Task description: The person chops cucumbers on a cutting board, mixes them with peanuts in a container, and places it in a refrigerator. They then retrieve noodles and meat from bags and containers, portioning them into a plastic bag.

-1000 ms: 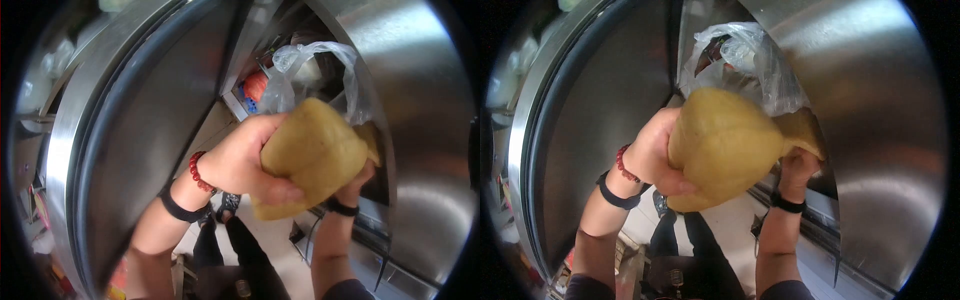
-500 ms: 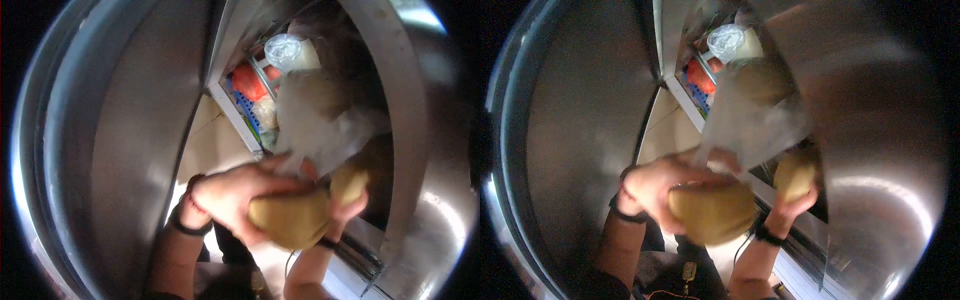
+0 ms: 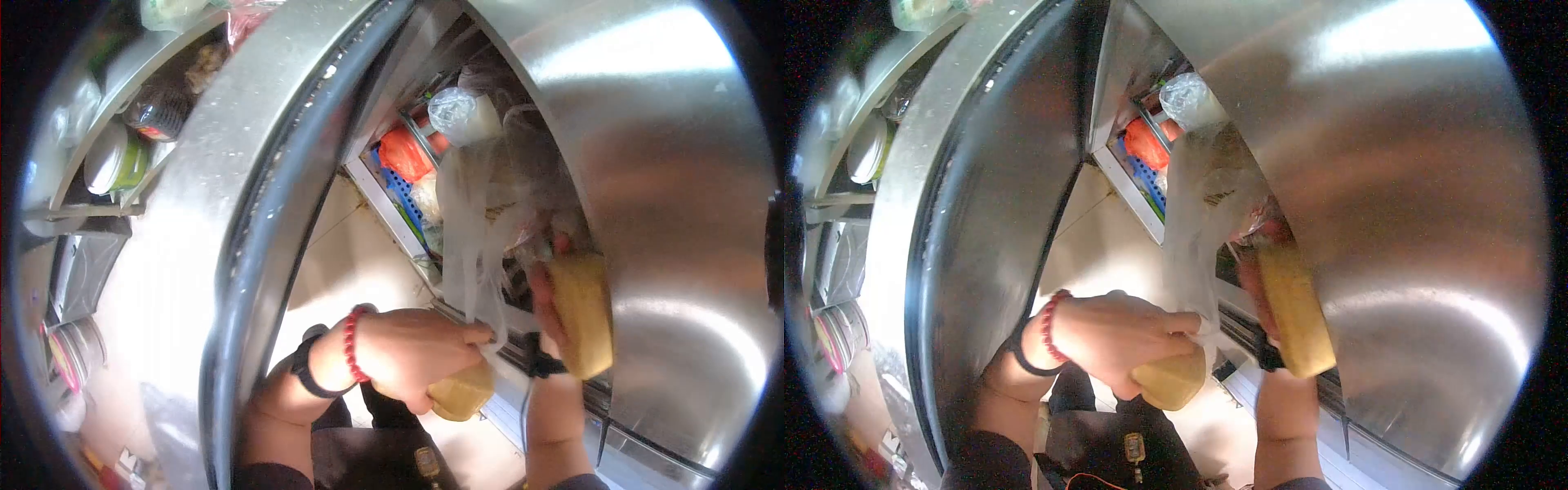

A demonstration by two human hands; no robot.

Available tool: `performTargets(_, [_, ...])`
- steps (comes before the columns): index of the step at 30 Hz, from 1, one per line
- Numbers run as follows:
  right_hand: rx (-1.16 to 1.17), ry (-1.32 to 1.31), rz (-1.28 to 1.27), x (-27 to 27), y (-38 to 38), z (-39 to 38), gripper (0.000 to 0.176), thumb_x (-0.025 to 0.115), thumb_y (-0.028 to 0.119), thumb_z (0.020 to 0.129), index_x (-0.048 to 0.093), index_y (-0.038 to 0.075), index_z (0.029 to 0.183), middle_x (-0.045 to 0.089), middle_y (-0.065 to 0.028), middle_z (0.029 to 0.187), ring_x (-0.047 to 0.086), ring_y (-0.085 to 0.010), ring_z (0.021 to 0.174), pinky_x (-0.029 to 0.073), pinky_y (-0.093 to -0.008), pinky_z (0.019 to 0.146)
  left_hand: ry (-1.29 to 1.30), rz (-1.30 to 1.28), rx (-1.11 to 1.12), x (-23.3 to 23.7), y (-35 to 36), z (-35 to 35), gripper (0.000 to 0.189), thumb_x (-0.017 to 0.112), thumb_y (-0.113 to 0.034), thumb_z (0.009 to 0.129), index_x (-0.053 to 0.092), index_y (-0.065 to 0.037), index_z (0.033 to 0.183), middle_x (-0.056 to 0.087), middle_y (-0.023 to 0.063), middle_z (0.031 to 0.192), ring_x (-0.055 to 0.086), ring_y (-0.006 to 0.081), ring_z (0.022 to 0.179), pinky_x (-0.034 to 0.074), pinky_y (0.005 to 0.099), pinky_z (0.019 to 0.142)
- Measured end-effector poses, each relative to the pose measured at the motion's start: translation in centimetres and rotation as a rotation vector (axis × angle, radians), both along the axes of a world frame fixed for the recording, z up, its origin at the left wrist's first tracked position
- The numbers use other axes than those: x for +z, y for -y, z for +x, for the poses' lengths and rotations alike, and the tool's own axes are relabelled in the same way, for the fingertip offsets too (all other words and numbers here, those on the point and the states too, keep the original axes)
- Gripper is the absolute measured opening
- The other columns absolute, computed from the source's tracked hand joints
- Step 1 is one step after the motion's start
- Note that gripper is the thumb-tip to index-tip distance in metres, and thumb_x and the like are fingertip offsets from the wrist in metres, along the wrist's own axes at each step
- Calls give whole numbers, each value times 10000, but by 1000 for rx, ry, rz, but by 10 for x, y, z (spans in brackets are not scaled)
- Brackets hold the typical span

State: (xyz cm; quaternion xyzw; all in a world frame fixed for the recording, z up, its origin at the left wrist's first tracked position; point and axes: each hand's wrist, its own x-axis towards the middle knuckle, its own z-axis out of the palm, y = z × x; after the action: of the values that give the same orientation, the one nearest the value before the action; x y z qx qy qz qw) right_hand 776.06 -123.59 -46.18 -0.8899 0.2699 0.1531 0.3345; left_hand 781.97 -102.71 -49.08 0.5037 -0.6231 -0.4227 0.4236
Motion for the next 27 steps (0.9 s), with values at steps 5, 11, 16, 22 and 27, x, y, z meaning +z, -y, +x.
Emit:
performTargets(5, [-499, -53, 1316, -37, 3, -1, 393, 556, 151, 817, 524, -11, 1173, 578, -127, 1142, 560, -184, 991, 456, -299, 858, 131, 168, -122, 0, -4, -7, 518, 703, -213, 594, 526, -11, 1037, 443, 151, 1058, 587, 309, 794, 491, 416, 666])
performTargets(11, [-661, 216, 1037, -37, 59, -30, 437, 575, 287, 863, 524, -2, 1186, 567, -100, 1158, 537, -200, 1047, 422, -336, 931, 190, 219, 4, -5, -13, 13, 453, 697, -191, 599, 544, 30, 963, 458, 159, 1066, 585, 311, 808, 486, 392, 704])
performTargets(16, [-570, 419, 1141, -46, 44, 10, 445, 581, 286, 856, 519, 1, 1191, 565, -102, 1161, 535, -204, 1050, 422, -339, 931, 135, 180, -90, -10, 1, 9, 488, 700, -215, 598, 539, 35, 985, 459, 174, 1069, 567, 324, 873, 474, 392, 752])
performTargets(22, [-568, 566, 1142, -53, 35, 37, 455, 588, 286, 848, 514, 3, 1197, 563, -106, 1164, 533, -209, 1055, 422, -342, 930, -269, -236, -106, -81, 24, 13, 611, 750, -280, 562, 560, 33, 1051, 520, 169, 1073, 580, 297, 899, 474, 333, 777])
performTargets(27, [-558, 559, 1076, -40, 52, 19, 464, 594, 286, 841, 510, 6, 1201, 561, -108, 1167, 531, -214, 1059, 422, -344, 929, -831, -223, 102, -75, 40, 26, 590, 715, -271, 691, 517, -3, 1178, 605, 99, 1067, 579, 205, 967, 462, 308, 841])
